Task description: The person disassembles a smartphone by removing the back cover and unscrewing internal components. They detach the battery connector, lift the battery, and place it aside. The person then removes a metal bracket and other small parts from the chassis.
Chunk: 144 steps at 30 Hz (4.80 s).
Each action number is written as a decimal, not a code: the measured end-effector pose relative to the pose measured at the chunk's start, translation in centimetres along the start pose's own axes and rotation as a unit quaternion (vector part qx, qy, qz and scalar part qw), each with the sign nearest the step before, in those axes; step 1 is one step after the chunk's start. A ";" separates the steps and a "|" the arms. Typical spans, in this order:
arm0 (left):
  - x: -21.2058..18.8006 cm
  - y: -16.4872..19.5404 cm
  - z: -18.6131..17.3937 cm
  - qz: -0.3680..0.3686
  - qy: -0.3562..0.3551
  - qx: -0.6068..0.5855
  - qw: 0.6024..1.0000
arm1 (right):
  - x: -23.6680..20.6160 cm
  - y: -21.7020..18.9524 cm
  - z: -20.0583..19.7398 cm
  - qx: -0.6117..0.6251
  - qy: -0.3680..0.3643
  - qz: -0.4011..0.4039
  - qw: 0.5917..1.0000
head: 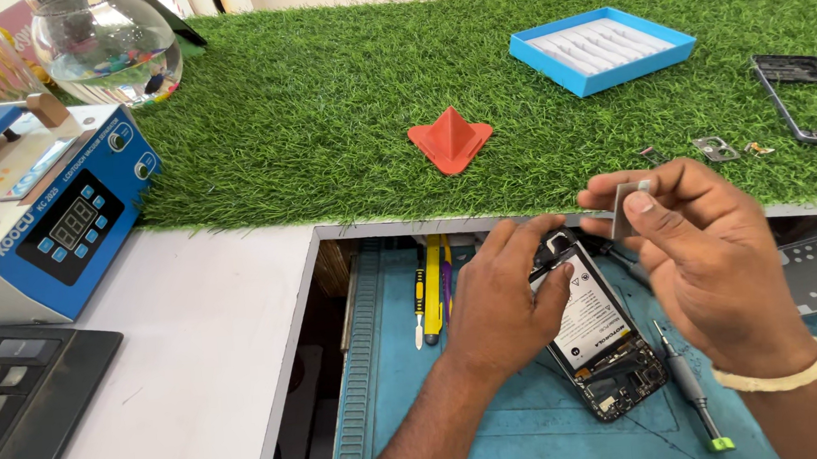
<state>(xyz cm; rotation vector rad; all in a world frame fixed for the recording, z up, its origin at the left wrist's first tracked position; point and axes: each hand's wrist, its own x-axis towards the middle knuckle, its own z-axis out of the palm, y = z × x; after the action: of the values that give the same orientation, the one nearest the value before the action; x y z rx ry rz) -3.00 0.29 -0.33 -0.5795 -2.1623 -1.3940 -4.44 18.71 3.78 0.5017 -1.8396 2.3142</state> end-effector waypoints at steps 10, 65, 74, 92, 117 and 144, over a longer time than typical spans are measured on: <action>-0.1 -0.1 0.4 0.001 0.025 -0.011 1.000 | 0.5 1.6 -1.6 -0.162 0.002 0.077 0.984; -0.3 -2.8 2.5 -0.190 -0.014 -0.403 0.895 | -3.7 -1.4 -2.3 -0.360 0.062 0.007 0.931; -1.0 -2.6 3.0 -0.164 -0.094 -0.479 0.858 | -3.1 -4.8 0.4 -0.576 -0.017 -0.189 0.795; -1.2 -2.8 3.8 -0.151 -0.077 -0.398 0.902 | -2.9 -4.1 1.6 -0.612 -0.070 -0.261 0.743; -1.6 -2.0 3.3 -0.135 -0.074 -0.386 0.909 | -0.3 -4.4 -0.3 -0.465 -0.043 0.142 0.873; -1.7 -1.3 3.7 -0.136 0.009 -0.346 0.929 | 1.2 -4.0 0.4 -0.392 -0.071 0.156 0.904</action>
<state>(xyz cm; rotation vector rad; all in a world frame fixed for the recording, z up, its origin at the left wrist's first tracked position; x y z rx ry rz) -3.10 3.01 -3.60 -0.5082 -1.7394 -2.3272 -4.26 19.20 7.99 0.2624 -2.8441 1.4614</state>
